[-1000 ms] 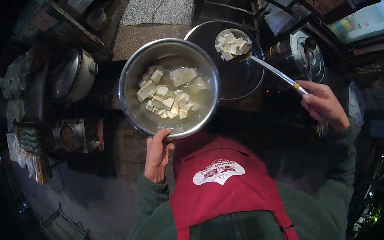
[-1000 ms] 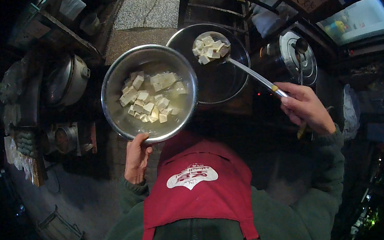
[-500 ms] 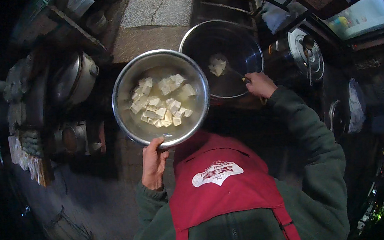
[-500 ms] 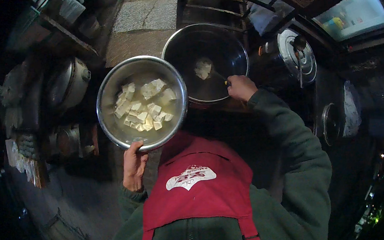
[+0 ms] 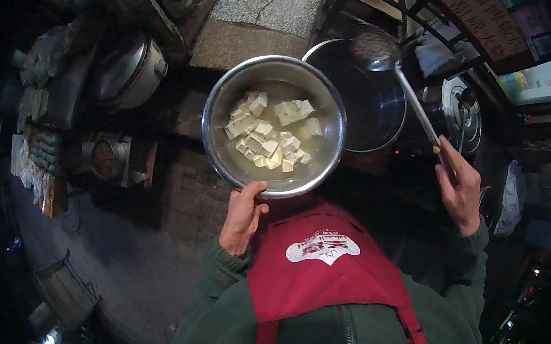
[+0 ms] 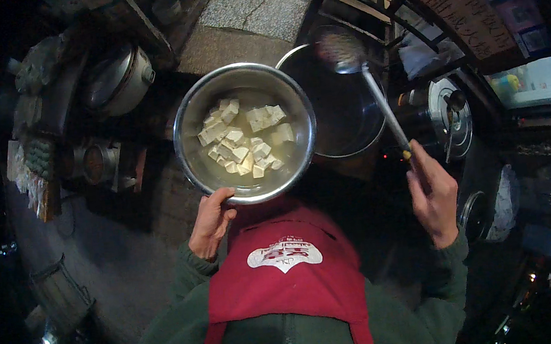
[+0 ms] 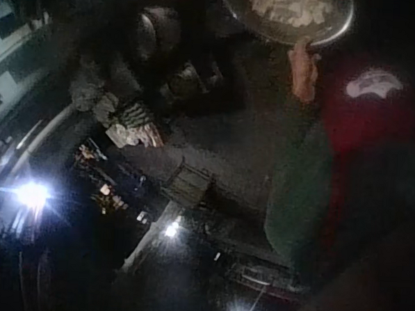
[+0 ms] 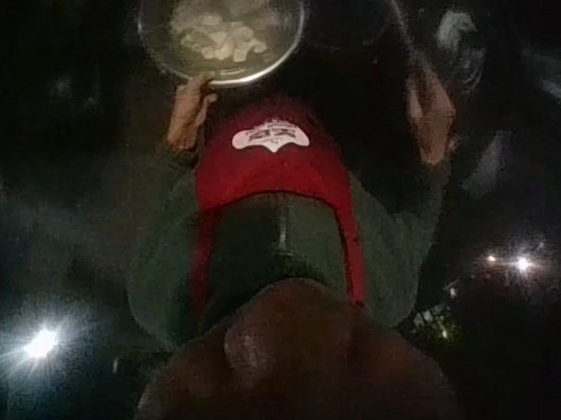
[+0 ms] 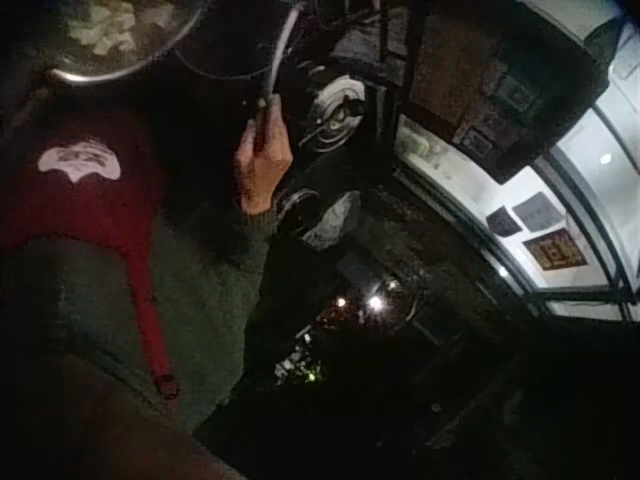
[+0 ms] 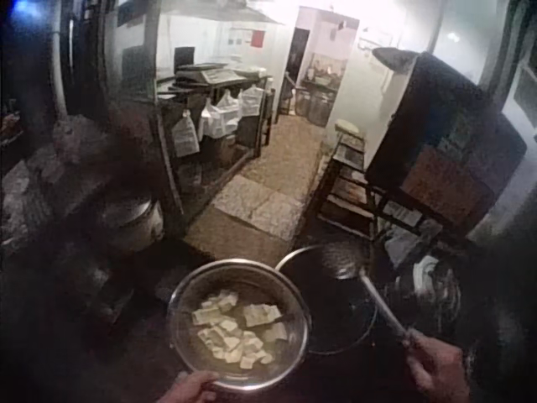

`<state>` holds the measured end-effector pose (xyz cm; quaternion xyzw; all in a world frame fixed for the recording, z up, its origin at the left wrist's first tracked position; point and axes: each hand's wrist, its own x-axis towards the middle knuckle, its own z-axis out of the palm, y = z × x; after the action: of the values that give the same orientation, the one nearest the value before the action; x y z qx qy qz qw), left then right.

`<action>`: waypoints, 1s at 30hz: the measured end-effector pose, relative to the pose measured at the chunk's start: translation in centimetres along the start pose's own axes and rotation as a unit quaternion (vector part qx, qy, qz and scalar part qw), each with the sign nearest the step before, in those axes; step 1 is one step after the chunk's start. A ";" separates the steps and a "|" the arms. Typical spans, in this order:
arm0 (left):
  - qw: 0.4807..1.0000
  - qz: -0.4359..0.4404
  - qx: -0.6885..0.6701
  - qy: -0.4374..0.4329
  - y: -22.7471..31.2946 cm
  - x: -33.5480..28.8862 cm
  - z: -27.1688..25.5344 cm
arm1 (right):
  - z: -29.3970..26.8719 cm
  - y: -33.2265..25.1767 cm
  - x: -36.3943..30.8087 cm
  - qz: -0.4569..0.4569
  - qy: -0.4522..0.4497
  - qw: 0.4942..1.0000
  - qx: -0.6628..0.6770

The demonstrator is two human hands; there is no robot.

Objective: The person retrieves a bowl of cubed tofu from a refrigerator, carries it to a stove, and uses a slotted spoon to transfer the tofu into a pot of boiling liquid. After transferring the tofu, the person returns the empty bowl to the refrigerator.

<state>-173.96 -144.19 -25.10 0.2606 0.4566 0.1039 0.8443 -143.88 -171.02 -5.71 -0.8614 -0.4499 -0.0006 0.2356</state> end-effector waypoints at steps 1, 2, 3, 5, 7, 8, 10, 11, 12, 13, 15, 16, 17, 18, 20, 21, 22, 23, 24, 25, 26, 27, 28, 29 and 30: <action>1.000 0.001 -0.006 0.000 -0.1 0.0 0.0 | -0.2 -1.7 -0.4 -0.011 -0.019 1.000 -0.005; 1.000 0.012 -0.002 -0.009 -0.2 0.0 -0.1 | -0.2 -3.4 -0.9 -0.017 -0.039 0.999 -0.008; 1.000 0.014 -0.004 -0.011 -0.2 0.0 -0.2 | 0.3 -5.1 -1.6 -0.011 -0.063 0.998 -0.011; 1.000 0.019 -0.001 -0.022 -0.4 -0.2 -0.5 | 2.0 -7.3 -2.1 -0.061 -0.063 0.989 -0.118; 0.998 0.033 -0.004 -0.056 -0.4 -0.3 -0.9 | 3.9 -8.6 -2.3 -0.100 -0.051 0.976 -0.187; 0.999 0.018 0.015 -0.035 -0.3 -0.5 -1.0 | 4.5 -9.2 -2.6 -0.112 -0.040 0.971 -0.208; 1.000 -0.003 0.029 -0.003 0.0 -0.9 -1.1 | 5.4 -9.7 -2.6 -0.121 -0.033 0.958 -0.257; 0.999 0.011 0.037 -0.026 0.1 -1.0 -1.0 | 5.5 -9.9 -2.5 -0.116 -0.049 0.954 -0.273; 0.998 0.009 0.046 -0.029 0.4 -1.0 -0.7 | 5.4 -10.1 -2.4 -0.108 -0.058 0.950 -0.287; 0.998 0.007 0.054 -0.031 0.6 -1.2 -0.5 | 5.2 -10.3 -2.5 -0.107 -0.067 0.947 -0.297; 0.998 0.017 0.045 -0.041 1.1 -1.3 0.2 | 4.5 -10.4 -2.3 -0.098 -0.074 0.948 -0.293; 0.995 0.048 0.019 -0.080 1.3 -1.3 0.5 | 4.0 -10.4 -2.3 -0.089 -0.085 0.949 -0.291; 0.998 0.023 0.039 -0.049 1.5 -1.4 0.7 | 3.6 -10.5 -2.3 -0.081 -0.098 0.949 -0.288; 0.998 0.020 0.037 -0.047 1.6 -1.6 0.8 | 3.3 -10.5 -2.4 -0.073 -0.125 0.952 -0.271; 0.998 0.014 0.036 -0.043 1.8 -1.8 1.0 | 2.7 -10.4 -2.6 -0.052 -0.179 0.954 -0.234; 0.998 0.011 0.038 -0.040 1.7 -1.9 1.0 | 2.5 -10.3 -2.7 -0.045 -0.191 0.958 -0.210; 0.998 0.014 0.031 -0.050 1.8 -1.8 1.0 | 2.3 -10.1 -2.4 -0.039 -0.200 0.961 -0.187; 0.998 0.012 0.036 -0.041 1.8 -1.8 1.0 | 2.2 -9.9 -2.2 -0.035 -0.212 0.962 -0.166; 0.998 0.015 0.033 -0.041 1.8 -1.9 0.9 | 1.9 -9.6 -1.7 -0.037 -0.219 0.966 -0.130; 0.998 0.022 0.022 -0.048 1.8 -1.8 0.9 | 1.6 -9.2 -1.1 -0.040 -0.230 0.968 -0.096; 0.998 0.020 0.036 -0.040 1.7 -1.8 0.9 | 1.5 -9.0 -0.6 -0.024 -0.248 0.965 -0.086; 0.998 0.024 0.043 -0.038 1.7 -1.7 1.0 | 1.2 -8.8 0.0 0.015 -0.277 0.960 -0.032; 0.997 0.038 0.042 -0.058 1.8 -1.7 0.9 | 0.9 -8.7 0.5 0.070 -0.310 0.948 0.000; 0.997 0.025 0.059 -0.038 1.8 -1.7 1.0 | 0.8 -8.7 1.0 0.121 -0.339 0.932 0.040; 0.997 0.022 0.067 -0.038 1.9 -1.7 0.9 | 0.7 -8.9 1.3 0.114 -0.349 0.928 0.060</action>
<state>-174.02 -143.60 -22.43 0.3300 0.4244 0.0813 0.8393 -150.11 -165.43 -2.45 -0.8369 -0.4018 0.3539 0.1136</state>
